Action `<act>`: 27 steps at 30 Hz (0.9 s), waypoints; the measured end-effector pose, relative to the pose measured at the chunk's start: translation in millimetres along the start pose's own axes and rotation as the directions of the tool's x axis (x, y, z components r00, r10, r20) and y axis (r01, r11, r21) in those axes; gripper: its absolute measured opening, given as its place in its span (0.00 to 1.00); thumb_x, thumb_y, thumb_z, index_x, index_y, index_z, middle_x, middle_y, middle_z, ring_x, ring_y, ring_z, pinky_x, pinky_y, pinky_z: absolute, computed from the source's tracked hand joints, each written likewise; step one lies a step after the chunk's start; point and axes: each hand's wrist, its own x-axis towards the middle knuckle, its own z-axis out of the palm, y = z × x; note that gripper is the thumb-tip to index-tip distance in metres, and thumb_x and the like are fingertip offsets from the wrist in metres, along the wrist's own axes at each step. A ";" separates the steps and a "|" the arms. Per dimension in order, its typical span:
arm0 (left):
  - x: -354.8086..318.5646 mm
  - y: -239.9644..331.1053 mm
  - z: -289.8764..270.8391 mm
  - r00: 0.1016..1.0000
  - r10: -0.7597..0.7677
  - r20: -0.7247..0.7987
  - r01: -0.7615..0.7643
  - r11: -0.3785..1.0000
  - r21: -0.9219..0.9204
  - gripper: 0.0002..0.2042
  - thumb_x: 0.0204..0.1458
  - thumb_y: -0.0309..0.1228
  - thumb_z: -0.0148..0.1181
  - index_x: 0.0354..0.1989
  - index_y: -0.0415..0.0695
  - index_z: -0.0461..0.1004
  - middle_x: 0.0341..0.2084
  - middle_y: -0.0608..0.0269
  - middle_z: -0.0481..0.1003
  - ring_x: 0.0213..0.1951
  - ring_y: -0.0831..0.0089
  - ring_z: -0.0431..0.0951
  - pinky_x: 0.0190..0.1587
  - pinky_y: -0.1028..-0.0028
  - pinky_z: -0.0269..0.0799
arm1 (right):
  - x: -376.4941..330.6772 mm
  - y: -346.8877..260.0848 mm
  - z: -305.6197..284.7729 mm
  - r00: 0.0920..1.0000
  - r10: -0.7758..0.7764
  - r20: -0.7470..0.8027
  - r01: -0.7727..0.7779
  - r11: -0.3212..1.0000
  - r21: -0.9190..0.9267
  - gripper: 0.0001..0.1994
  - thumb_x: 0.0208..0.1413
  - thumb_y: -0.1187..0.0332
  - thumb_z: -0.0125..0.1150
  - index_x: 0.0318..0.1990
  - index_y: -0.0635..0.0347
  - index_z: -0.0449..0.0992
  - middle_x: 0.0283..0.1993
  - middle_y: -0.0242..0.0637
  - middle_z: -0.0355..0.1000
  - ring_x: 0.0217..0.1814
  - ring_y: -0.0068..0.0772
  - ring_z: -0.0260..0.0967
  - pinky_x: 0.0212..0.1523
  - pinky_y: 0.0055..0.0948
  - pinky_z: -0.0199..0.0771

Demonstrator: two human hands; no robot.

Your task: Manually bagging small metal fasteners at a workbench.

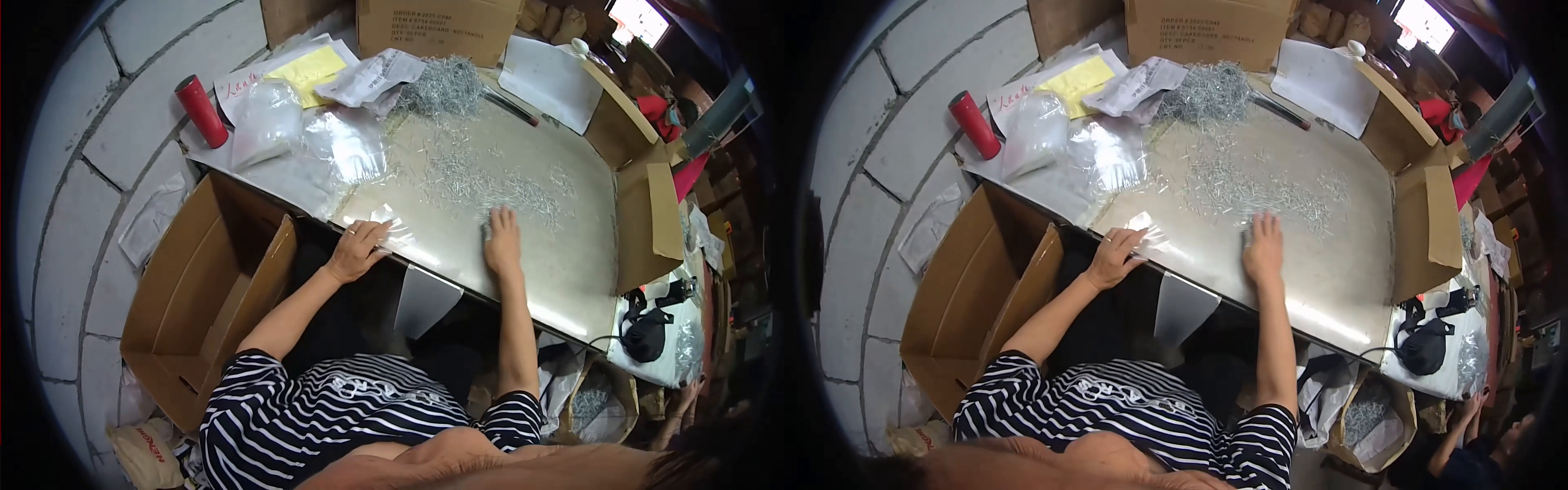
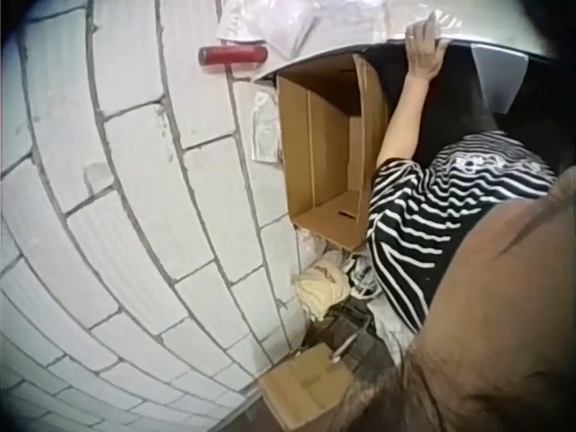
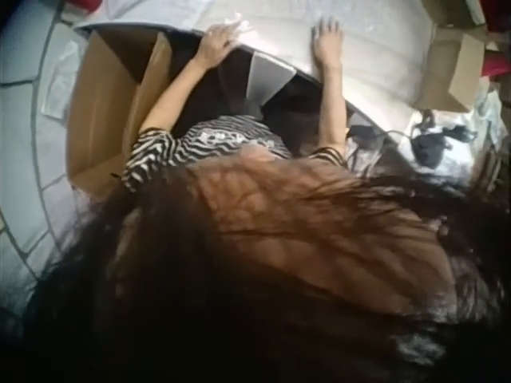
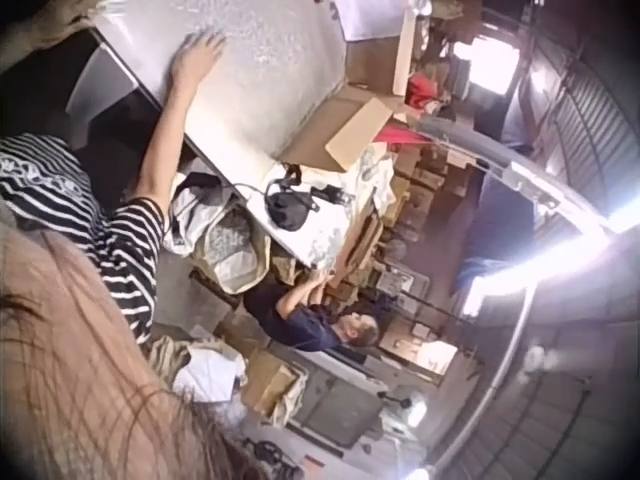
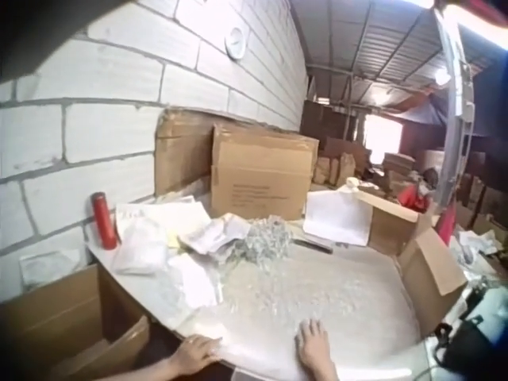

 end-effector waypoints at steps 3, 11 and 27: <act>0.2 -2.1 1.9 0.995 0.025 -0.096 -0.035 0.995 -0.097 0.17 0.45 0.29 0.66 0.45 0.41 0.75 0.30 0.59 0.72 0.35 0.60 0.71 0.40 0.68 0.68 | -11.6 -38.1 -8.5 0.999 0.005 0.034 -0.007 0.998 0.055 0.28 0.54 0.72 0.50 0.65 0.59 0.61 0.71 0.50 0.52 0.74 0.54 0.43 0.70 0.52 0.47; 0.1 70.7 1.6 0.733 -0.618 0.284 0.359 -0.004 -0.933 0.05 0.57 0.27 0.58 0.33 0.38 0.73 0.27 0.61 0.77 0.30 0.75 0.78 0.36 0.78 0.75 | -104.3 -128.3 -56.2 0.990 -0.001 0.141 -0.135 0.267 0.954 0.19 0.56 0.63 0.63 0.52 0.63 0.73 0.49 0.40 0.75 0.55 0.33 0.70 0.56 0.29 0.66; -84.6 118.0 -2.7 0.586 -0.688 0.429 0.493 -0.118 -0.862 0.02 0.55 0.24 0.57 0.32 0.39 0.74 0.35 0.60 0.76 0.35 0.77 0.75 0.40 0.78 0.71 | -200.2 -159.7 -3.1 0.966 0.053 0.254 -0.251 -0.056 0.966 0.05 0.56 0.74 0.62 0.38 0.65 0.76 0.35 0.31 0.75 0.36 0.20 0.72 0.39 0.19 0.72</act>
